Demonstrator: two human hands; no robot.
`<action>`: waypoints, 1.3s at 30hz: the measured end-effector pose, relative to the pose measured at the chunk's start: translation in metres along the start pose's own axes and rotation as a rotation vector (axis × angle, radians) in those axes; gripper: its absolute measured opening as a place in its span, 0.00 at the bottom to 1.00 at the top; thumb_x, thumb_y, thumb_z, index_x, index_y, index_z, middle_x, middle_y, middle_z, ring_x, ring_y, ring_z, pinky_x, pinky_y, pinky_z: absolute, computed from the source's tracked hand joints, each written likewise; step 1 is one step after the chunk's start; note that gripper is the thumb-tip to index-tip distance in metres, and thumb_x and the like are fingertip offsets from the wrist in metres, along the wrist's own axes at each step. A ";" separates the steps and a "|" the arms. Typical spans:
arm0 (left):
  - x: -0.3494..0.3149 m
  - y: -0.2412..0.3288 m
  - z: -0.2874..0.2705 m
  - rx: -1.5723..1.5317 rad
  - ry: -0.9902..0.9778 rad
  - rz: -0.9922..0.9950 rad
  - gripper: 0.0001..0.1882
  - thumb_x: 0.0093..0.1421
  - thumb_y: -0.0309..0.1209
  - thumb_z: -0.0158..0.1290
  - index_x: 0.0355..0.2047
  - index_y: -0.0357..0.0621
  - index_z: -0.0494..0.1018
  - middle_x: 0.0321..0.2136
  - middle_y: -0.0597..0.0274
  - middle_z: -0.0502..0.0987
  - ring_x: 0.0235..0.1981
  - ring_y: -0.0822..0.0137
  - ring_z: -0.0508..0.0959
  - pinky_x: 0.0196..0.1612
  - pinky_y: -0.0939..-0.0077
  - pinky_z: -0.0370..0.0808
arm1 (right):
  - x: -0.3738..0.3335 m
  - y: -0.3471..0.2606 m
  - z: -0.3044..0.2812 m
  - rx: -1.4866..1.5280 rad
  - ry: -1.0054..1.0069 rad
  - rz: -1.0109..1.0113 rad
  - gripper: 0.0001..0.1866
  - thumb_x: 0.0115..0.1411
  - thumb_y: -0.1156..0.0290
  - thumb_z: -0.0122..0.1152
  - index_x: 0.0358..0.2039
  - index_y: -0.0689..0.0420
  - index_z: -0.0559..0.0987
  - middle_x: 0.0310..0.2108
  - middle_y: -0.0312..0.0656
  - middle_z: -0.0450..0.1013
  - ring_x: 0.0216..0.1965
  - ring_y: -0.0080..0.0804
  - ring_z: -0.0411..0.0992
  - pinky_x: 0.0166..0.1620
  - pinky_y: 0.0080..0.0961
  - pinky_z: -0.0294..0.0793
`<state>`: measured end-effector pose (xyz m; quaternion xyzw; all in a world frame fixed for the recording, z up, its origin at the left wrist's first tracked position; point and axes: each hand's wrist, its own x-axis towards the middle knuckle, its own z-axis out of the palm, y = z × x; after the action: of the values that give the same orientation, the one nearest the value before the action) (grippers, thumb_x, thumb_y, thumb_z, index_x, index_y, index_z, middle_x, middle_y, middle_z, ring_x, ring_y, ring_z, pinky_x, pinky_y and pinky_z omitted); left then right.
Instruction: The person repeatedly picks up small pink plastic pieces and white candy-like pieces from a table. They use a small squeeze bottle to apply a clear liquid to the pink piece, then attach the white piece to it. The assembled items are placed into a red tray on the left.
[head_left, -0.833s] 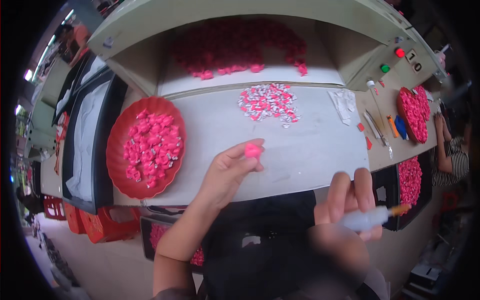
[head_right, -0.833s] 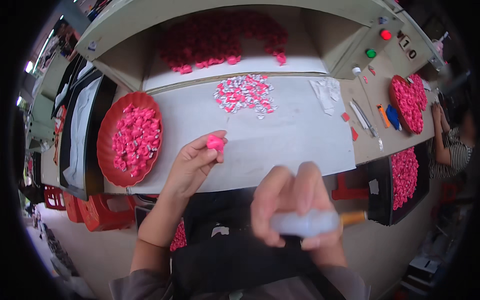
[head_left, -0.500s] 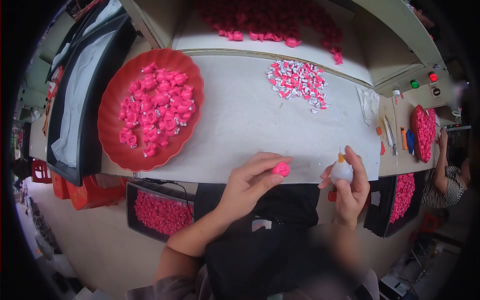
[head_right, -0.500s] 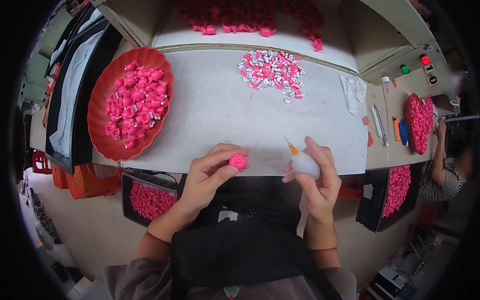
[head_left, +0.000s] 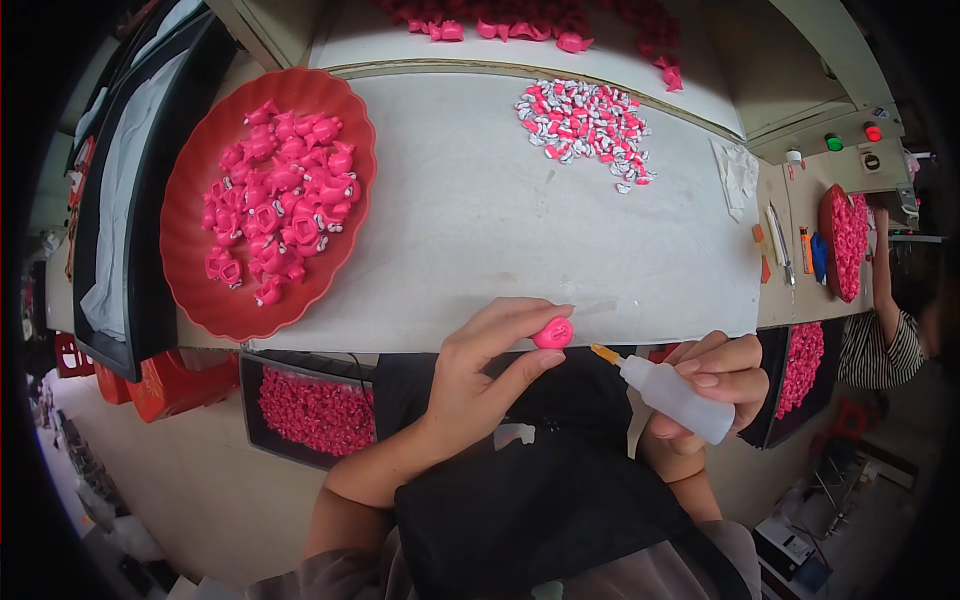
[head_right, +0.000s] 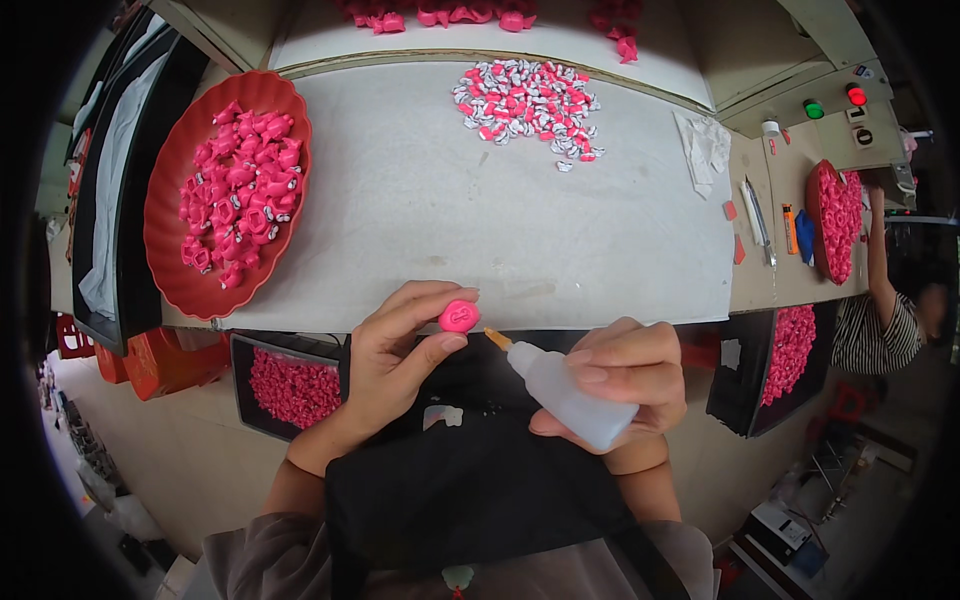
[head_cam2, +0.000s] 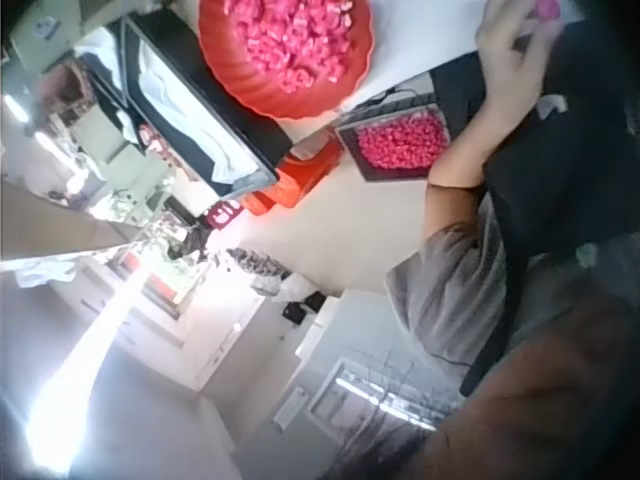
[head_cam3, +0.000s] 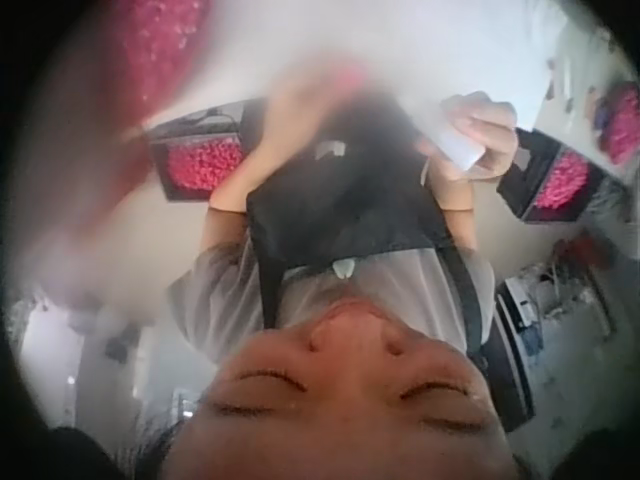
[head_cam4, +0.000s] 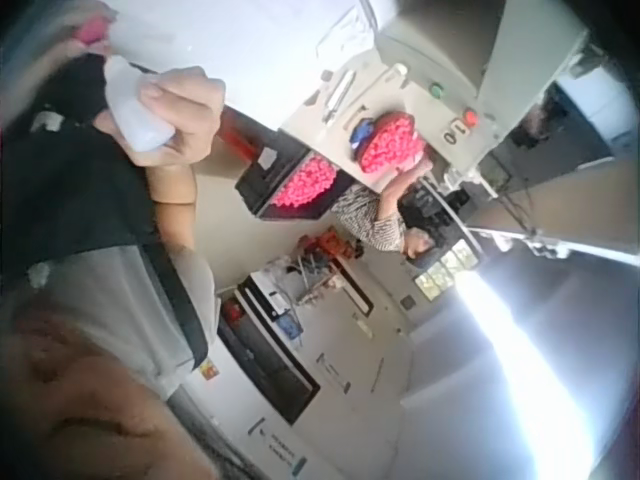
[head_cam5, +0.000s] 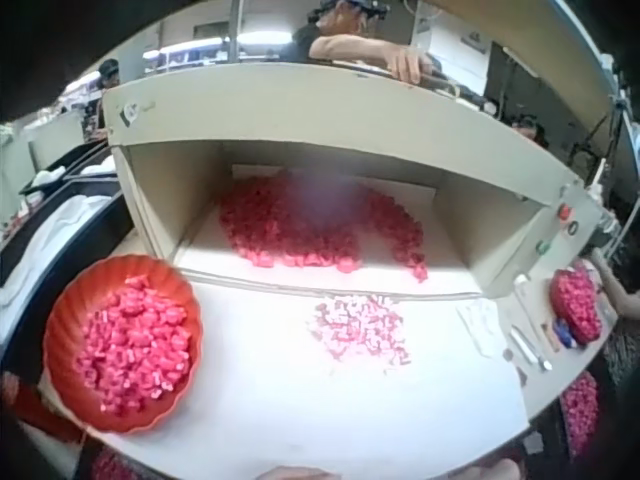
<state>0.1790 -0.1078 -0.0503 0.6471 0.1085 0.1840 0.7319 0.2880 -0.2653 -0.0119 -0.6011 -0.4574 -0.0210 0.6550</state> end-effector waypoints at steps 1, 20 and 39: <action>0.000 0.001 0.000 0.011 0.000 0.005 0.16 0.50 0.22 0.55 0.42 0.37 0.72 0.37 0.54 0.73 0.38 0.65 0.73 0.42 0.77 0.69 | -0.001 0.000 0.000 -0.005 -0.010 0.001 0.26 0.32 0.70 0.77 0.31 0.54 0.69 0.32 0.39 0.66 0.26 0.25 0.69 0.27 0.17 0.73; 0.003 0.006 0.005 0.251 -0.030 0.170 0.16 0.48 0.19 0.54 0.40 0.35 0.72 0.38 0.52 0.72 0.38 0.61 0.74 0.40 0.76 0.70 | 0.001 -0.003 0.001 -0.074 -0.047 -0.018 0.24 0.36 0.63 0.74 0.28 0.56 0.68 0.27 0.37 0.64 0.21 0.20 0.63 0.23 0.13 0.65; 0.003 -0.001 0.002 0.015 -0.069 -0.020 0.14 0.52 0.20 0.51 0.42 0.34 0.71 0.39 0.54 0.72 0.37 0.64 0.74 0.42 0.75 0.70 | 0.005 0.014 -0.009 0.074 0.022 0.008 0.24 0.35 0.67 0.75 0.29 0.57 0.70 0.29 0.41 0.66 0.23 0.24 0.66 0.24 0.15 0.67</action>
<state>0.1821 -0.1081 -0.0506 0.6576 0.0912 0.1533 0.7320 0.3042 -0.2665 -0.0185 -0.5782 -0.4483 -0.0082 0.6817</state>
